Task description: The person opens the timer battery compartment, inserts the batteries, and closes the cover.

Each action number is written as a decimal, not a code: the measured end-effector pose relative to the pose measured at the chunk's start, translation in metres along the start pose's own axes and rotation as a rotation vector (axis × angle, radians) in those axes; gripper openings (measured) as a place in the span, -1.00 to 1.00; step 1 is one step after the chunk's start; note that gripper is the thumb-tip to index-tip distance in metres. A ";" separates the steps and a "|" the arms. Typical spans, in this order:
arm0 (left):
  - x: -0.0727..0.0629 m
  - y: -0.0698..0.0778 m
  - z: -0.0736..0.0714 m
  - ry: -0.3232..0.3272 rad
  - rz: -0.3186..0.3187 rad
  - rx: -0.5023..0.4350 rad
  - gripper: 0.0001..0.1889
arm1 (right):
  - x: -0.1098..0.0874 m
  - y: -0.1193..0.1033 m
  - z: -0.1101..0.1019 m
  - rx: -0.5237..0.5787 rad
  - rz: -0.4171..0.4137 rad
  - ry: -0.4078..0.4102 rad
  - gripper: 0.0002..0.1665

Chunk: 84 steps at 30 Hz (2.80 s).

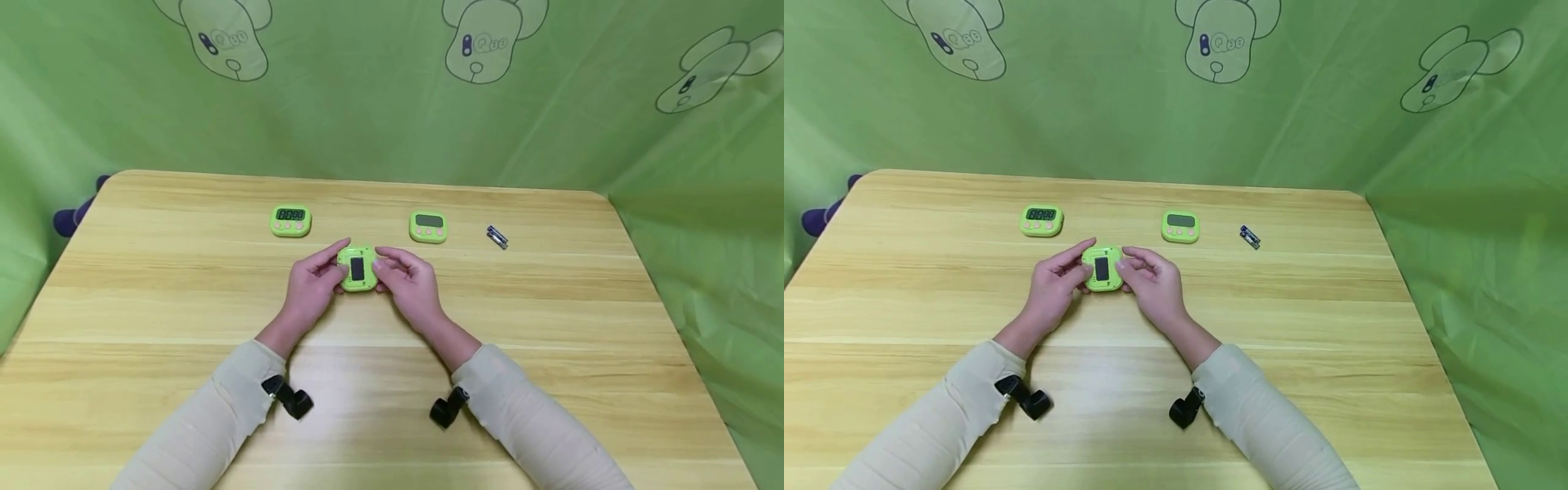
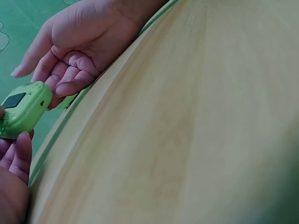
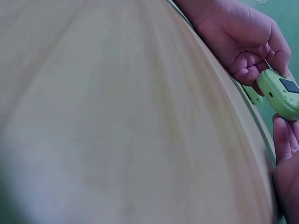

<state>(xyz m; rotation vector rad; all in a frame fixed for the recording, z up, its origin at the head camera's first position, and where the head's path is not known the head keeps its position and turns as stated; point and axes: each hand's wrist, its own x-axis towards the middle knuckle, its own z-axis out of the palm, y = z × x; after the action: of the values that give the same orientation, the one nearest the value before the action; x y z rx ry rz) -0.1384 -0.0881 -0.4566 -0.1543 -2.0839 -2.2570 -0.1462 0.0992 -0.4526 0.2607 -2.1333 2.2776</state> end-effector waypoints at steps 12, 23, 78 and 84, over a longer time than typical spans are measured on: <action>0.001 0.002 -0.002 -0.077 -0.003 0.072 -0.54 | 0.004 -0.001 0.004 -0.130 0.011 0.016 -0.74; 0.001 0.003 0.000 -0.039 0.020 0.118 -0.56 | 0.005 -0.003 0.007 -0.179 -0.036 0.011 -0.76; 0.004 0.000 -0.002 0.007 0.004 0.070 -0.56 | 0.000 -0.013 -0.050 -0.647 -0.006 0.058 -0.76; 0.003 0.000 -0.003 0.001 -0.008 0.070 -0.56 | -0.002 -0.012 -0.056 -0.664 -0.013 0.089 -0.80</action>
<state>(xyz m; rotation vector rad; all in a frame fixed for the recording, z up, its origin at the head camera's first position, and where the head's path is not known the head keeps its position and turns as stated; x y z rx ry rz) -0.1416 -0.0910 -0.4565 -0.1406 -2.1638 -2.1843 -0.1495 0.1553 -0.4444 0.1501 -2.6522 1.4132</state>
